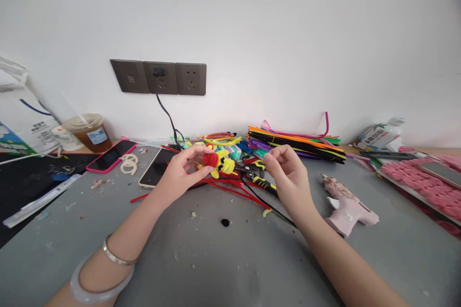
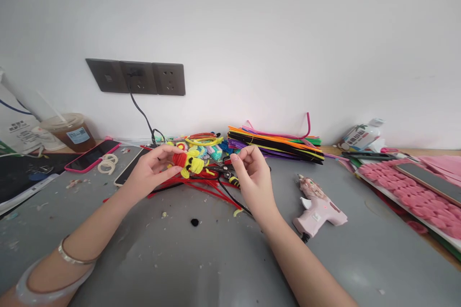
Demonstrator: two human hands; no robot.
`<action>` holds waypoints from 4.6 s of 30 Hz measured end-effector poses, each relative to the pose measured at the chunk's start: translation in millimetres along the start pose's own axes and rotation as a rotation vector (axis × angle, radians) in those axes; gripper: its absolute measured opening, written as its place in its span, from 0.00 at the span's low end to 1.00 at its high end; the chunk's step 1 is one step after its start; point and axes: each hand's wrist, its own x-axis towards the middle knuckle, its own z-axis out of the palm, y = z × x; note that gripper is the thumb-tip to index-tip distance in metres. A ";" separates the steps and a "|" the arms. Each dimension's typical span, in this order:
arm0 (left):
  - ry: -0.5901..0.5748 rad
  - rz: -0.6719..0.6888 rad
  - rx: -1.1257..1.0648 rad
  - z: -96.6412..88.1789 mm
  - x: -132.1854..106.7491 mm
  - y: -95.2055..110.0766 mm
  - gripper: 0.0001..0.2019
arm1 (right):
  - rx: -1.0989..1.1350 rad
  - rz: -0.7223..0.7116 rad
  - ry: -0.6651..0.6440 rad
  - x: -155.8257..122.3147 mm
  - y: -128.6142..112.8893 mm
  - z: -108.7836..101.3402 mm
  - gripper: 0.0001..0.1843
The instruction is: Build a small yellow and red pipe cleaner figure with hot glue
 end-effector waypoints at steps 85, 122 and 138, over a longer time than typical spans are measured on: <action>0.043 -0.098 -0.367 -10.3 1.7 -0.1 0.15 | -0.476 0.041 -0.117 31.2 36.1 -39.9 0.13; -0.359 -0.131 -0.195 -22.2 0.6 4.5 0.13 | 0.483 0.343 -0.196 23.8 7.4 -15.3 0.13; -0.692 -0.406 0.246 -30.4 1.7 2.4 0.19 | 0.572 0.342 0.201 39.9 23.2 -31.9 0.19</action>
